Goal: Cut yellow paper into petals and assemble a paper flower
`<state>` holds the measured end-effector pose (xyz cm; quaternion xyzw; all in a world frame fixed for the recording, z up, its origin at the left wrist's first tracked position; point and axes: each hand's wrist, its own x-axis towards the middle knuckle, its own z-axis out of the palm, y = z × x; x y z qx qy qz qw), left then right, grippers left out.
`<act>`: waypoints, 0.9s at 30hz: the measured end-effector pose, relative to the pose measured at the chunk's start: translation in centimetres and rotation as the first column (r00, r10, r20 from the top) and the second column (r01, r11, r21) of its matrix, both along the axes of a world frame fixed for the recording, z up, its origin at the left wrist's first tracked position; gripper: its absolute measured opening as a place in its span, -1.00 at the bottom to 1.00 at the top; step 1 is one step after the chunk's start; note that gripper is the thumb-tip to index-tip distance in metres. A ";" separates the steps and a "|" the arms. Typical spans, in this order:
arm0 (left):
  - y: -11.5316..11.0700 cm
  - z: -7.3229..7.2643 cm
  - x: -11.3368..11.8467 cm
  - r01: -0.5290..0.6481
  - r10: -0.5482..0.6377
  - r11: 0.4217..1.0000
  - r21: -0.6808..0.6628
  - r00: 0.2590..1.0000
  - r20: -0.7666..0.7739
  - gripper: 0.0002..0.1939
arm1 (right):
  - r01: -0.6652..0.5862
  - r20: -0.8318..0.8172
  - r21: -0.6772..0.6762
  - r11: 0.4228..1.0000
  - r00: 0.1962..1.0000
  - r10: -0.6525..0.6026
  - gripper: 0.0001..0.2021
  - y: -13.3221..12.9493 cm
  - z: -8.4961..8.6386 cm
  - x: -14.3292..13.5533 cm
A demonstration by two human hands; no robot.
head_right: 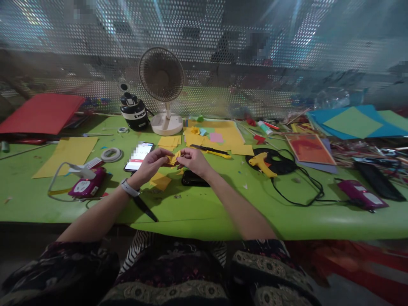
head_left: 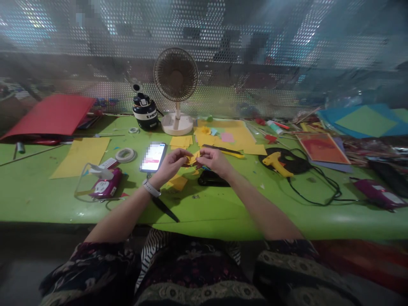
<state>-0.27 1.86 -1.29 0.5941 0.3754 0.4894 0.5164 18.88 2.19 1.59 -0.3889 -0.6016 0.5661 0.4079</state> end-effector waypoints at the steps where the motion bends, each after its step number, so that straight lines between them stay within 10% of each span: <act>1: 0.0 0.1 0.0 0.000 0.000 1.000 0.001 1.000 -0.002 -0.82 | -0.002 0.001 0.001 1.000 1.000 0.002 -0.84 0.0 0.0 0.0; 27: 0.0 -0.1 0.0 0.008 -0.008 0.999 0.037 1.000 -0.009 -0.83 | 0.012 -0.003 -0.016 1.000 1.000 -0.012 -0.91 0.2 0.0 0.0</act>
